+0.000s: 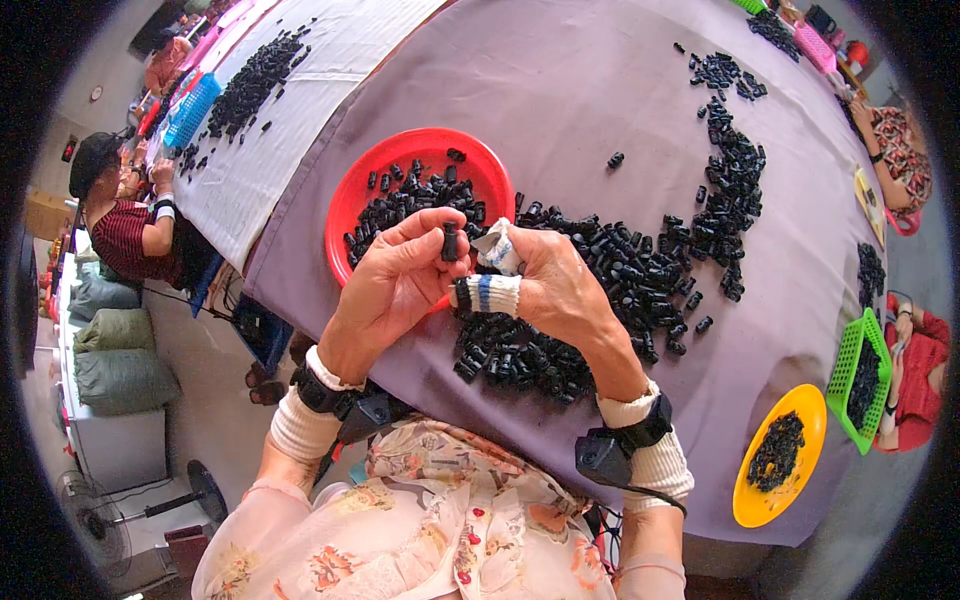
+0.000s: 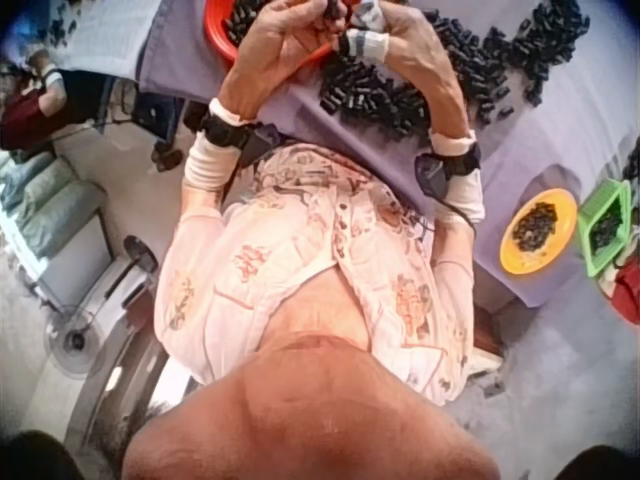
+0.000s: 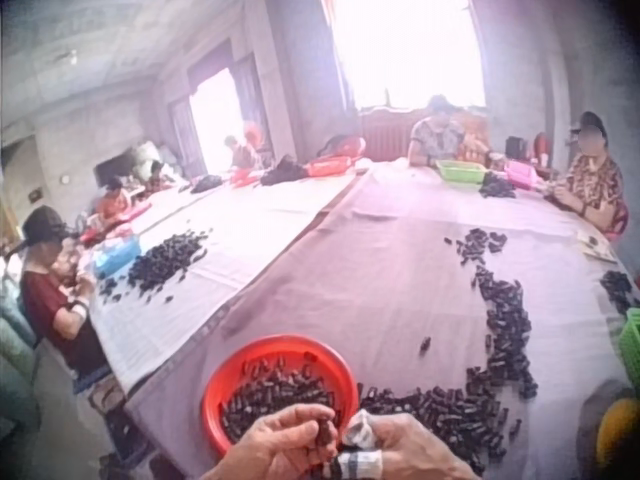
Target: The person assembles cord locks by hand, picking up a spring and a housing from a red plate, inserting the spring into the housing, and then placing the assembled unit onto a pile on the table.
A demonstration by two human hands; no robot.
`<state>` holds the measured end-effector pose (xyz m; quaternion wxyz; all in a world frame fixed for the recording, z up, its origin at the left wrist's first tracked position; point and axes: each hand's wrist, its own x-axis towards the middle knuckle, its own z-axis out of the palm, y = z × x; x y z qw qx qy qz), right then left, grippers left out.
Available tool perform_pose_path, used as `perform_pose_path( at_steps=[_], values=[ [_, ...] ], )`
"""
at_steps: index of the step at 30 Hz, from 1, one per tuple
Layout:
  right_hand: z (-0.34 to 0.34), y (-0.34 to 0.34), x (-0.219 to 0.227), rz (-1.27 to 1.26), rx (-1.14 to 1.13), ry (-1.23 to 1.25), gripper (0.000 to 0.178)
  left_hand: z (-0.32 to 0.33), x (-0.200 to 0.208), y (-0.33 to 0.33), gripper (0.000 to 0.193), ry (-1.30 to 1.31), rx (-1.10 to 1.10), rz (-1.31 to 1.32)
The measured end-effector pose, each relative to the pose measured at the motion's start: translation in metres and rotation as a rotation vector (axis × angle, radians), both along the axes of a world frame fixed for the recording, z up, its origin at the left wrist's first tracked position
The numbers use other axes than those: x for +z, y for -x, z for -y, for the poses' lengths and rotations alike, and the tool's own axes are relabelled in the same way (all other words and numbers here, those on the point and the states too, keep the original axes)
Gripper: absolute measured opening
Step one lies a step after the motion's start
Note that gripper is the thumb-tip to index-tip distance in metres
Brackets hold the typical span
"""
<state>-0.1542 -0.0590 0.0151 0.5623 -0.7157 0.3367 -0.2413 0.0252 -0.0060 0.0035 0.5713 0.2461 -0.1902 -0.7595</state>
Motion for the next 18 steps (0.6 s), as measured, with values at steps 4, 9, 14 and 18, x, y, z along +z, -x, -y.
perform_pose_path(
  at_steps=[4, 9, 14, 18],
  values=[
    [0.0023, -0.0049, 0.0034, 0.002, 0.03, 0.023, 0.033, -0.0005, -0.0015, -0.0006, 0.021, 0.002, -0.009, 0.001],
    [0.0053, -0.007, 0.001, -0.004, 0.021, 0.032, 0.031, 0.0008, -0.0021, -0.0015, 0.018, -0.008, 0.016, 0.003],
    [0.0049, -0.0069, 0.0015, 0.047, -0.085, -0.001, 0.029, 0.0024, -0.0054, -0.0002, 0.016, -0.052, 0.067, 0.025],
    [0.0031, -0.0088, -0.0054, 0.127, -0.14, 0.044, 0.025, 0.0023, -0.0073, -0.002, 0.015, -0.046, 0.058, 0.045]
  ],
)
